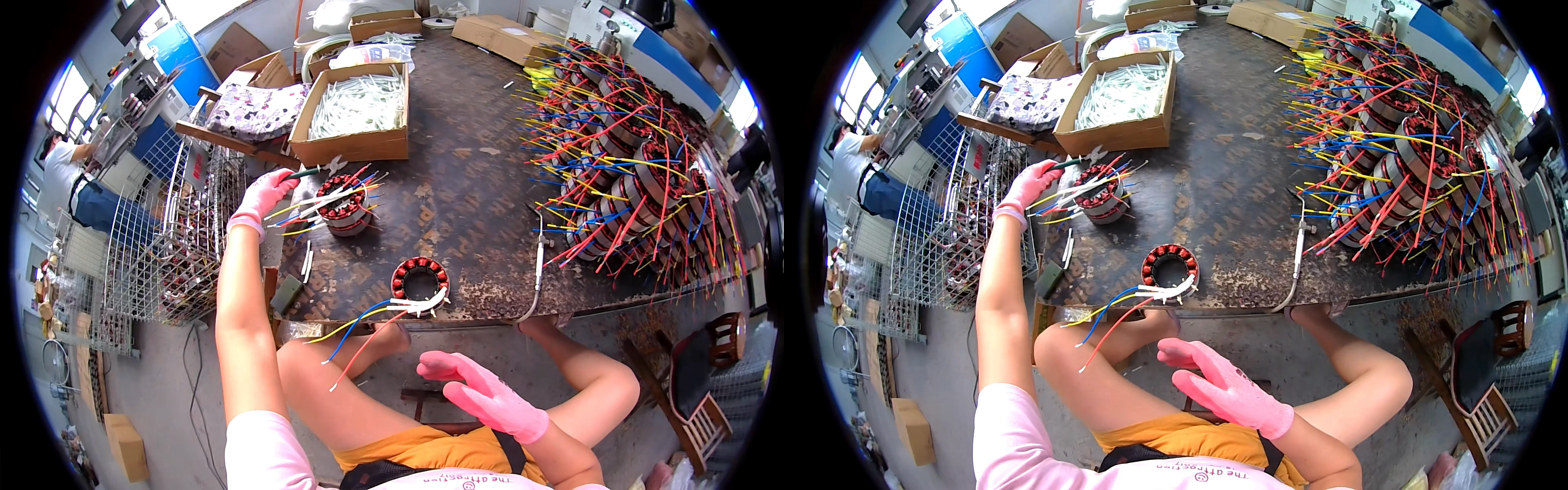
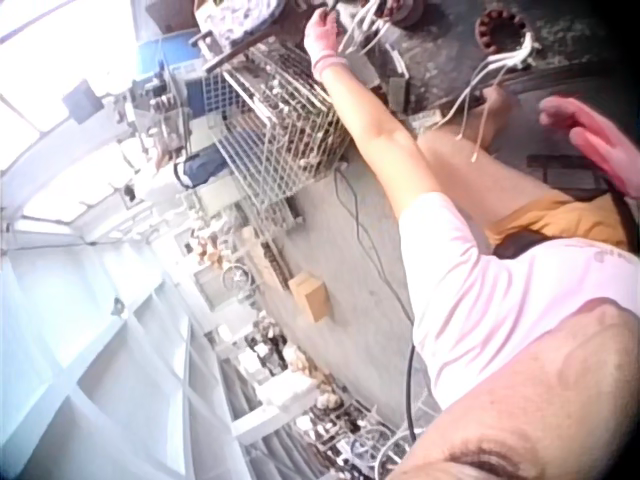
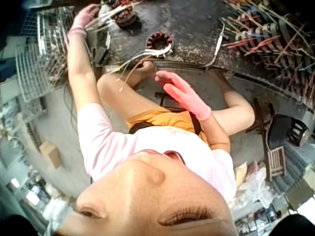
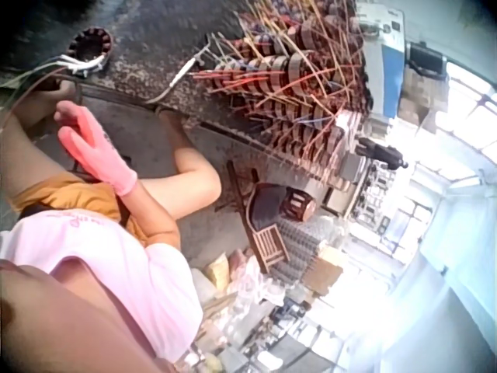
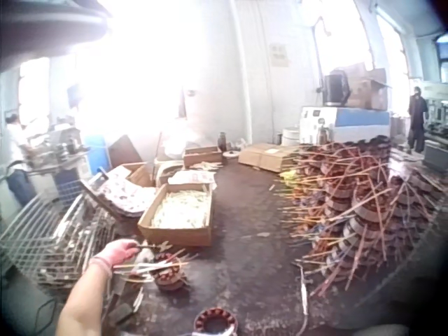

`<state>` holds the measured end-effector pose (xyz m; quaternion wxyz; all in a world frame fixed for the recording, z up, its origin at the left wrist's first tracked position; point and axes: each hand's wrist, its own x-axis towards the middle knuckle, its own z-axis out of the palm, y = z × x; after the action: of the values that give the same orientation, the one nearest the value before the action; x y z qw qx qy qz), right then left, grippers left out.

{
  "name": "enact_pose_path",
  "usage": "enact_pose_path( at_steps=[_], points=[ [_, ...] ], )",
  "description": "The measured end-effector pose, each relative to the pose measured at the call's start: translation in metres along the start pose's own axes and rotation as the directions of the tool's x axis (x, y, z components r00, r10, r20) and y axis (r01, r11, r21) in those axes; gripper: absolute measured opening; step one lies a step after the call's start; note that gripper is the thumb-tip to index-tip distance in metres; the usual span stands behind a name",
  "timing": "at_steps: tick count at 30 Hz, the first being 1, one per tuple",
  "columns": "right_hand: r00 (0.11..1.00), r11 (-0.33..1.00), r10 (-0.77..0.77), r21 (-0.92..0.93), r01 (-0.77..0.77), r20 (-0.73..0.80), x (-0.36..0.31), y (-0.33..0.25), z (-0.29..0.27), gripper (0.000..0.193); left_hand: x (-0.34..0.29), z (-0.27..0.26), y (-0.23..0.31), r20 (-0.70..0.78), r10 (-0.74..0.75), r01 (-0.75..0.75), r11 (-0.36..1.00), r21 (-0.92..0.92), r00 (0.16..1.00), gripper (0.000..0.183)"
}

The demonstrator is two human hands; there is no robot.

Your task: The person wires a motor stator by cutting wire ends with pliers and grouping the wires together. The person handles the stator, colored wires, and uses pliers for cutting.

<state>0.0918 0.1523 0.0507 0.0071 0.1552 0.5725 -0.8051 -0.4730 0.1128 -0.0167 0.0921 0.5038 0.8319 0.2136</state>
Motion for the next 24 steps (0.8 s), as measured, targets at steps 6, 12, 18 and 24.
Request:
enact_pose_path(
  at_steps=[6,12,18,24],
  points=[
    [0.999,1.000,-0.011,-0.023,0.010,-0.033,-0.003,0.000,0.002,0.049,0.007,0.012,0.010,-0.095,-0.175,0.132,0.927,-0.350,0.980,0.070],
    [0.869,0.784,-0.409,-0.595,0.178,-0.279,0.010,0.018,-0.024,0.037,-0.043,-0.040,0.001,-0.651,0.046,-0.130,0.988,-0.082,0.757,0.038],
    [0.698,0.237,-0.707,-0.968,0.085,-0.111,0.064,0.027,-0.064,0.040,-0.154,-0.020,0.257,-0.213,0.486,-0.506,0.861,-0.049,0.848,0.055],
    [0.731,0.250,-0.679,-0.959,0.133,-0.076,0.086,0.038,-0.070,0.019,-0.168,0.072,0.262,0.145,0.427,-0.442,0.893,0.086,0.892,0.092]
  ],
)
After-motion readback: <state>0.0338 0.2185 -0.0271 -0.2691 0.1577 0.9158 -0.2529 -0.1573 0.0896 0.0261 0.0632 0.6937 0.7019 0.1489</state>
